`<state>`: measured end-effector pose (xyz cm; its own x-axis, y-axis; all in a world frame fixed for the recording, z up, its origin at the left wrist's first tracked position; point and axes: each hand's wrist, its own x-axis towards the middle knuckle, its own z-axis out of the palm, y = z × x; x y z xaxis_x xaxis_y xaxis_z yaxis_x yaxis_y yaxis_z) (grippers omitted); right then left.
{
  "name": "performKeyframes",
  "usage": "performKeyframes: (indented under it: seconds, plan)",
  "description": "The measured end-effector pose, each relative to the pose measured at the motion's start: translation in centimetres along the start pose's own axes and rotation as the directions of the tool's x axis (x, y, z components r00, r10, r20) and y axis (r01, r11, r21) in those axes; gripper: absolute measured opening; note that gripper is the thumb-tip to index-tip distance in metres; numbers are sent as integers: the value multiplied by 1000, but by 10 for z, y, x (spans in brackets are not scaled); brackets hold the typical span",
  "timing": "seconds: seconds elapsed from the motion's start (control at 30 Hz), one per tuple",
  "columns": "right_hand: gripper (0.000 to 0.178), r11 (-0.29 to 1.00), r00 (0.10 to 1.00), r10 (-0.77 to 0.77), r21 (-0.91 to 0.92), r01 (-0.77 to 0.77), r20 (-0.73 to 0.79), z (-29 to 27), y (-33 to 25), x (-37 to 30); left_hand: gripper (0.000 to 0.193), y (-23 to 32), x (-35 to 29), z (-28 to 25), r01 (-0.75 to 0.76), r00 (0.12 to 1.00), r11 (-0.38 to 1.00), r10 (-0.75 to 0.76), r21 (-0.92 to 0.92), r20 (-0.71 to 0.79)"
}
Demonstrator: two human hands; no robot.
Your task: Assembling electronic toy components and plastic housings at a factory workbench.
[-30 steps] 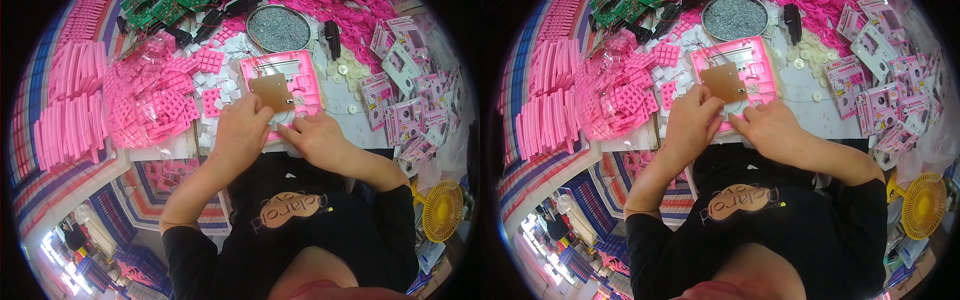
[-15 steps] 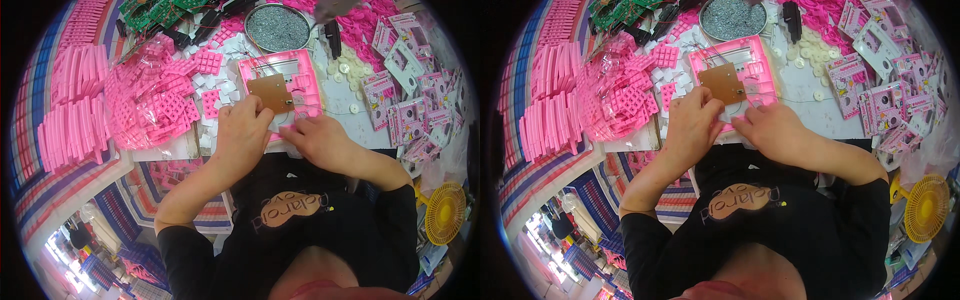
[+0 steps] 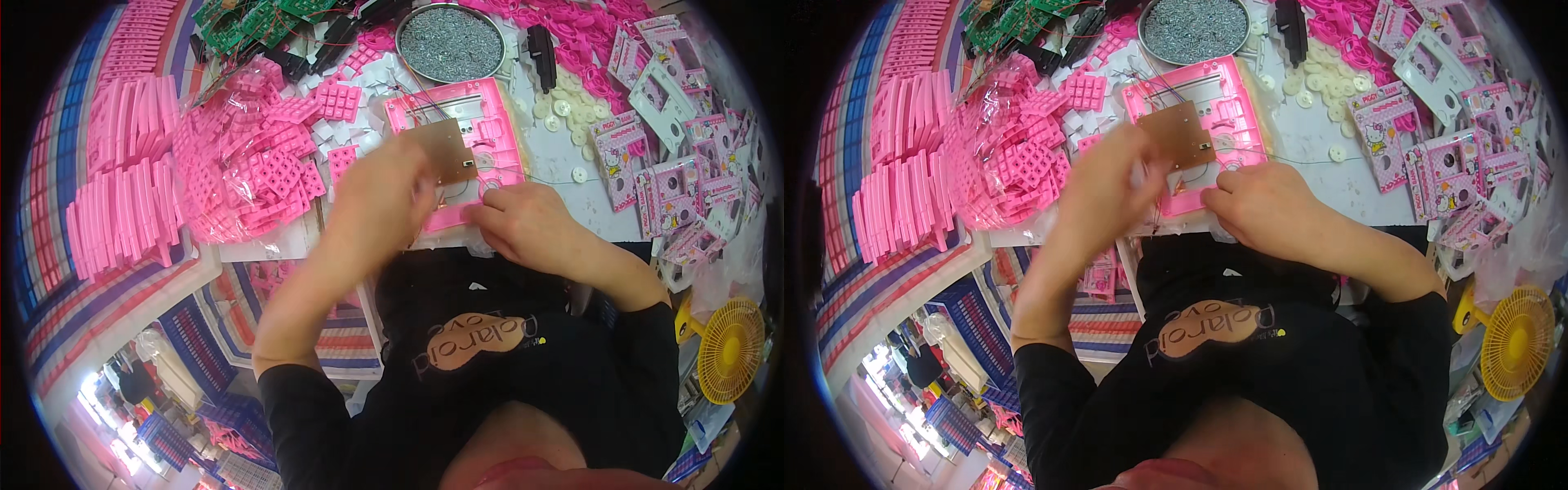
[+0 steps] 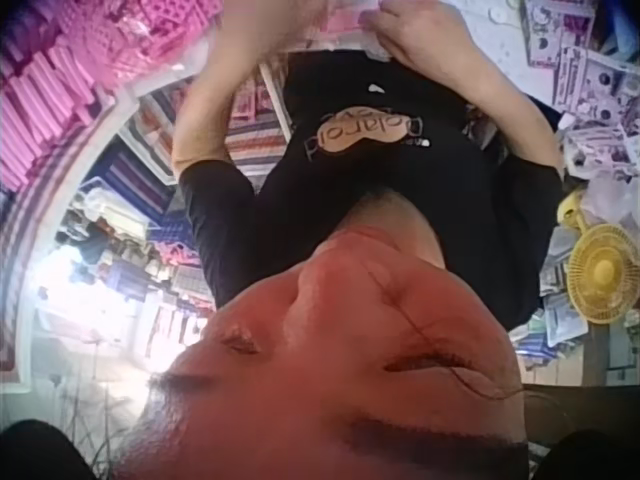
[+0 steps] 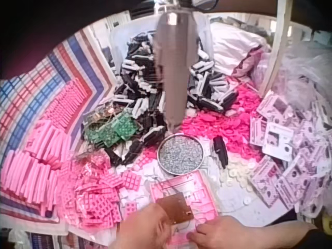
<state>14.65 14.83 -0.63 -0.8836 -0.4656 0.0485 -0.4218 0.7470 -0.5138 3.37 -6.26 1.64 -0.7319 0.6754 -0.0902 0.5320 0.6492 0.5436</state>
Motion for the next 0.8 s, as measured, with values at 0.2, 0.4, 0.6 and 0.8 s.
performKeyframes:
  seconds: [0.2,0.4,0.6,0.8]
  plan:
    - [22,998,998,-59,9,59,8,-1,-2,8,37,-11,12,-38,-51,703,983,162,178,-692]
    - [44,997,998,-62,-38,62,22,10,0,17,23,-14,-81,36,173,978,966,-192,-191,-84]
    - [50,990,996,61,-133,-52,66,8,-14,23,10,-7,-86,38,101,936,892,-235,-440,-261]
    - [49,992,999,-21,-125,27,43,12,-8,15,5,-14,-51,34,-164,807,901,-112,-403,-579]
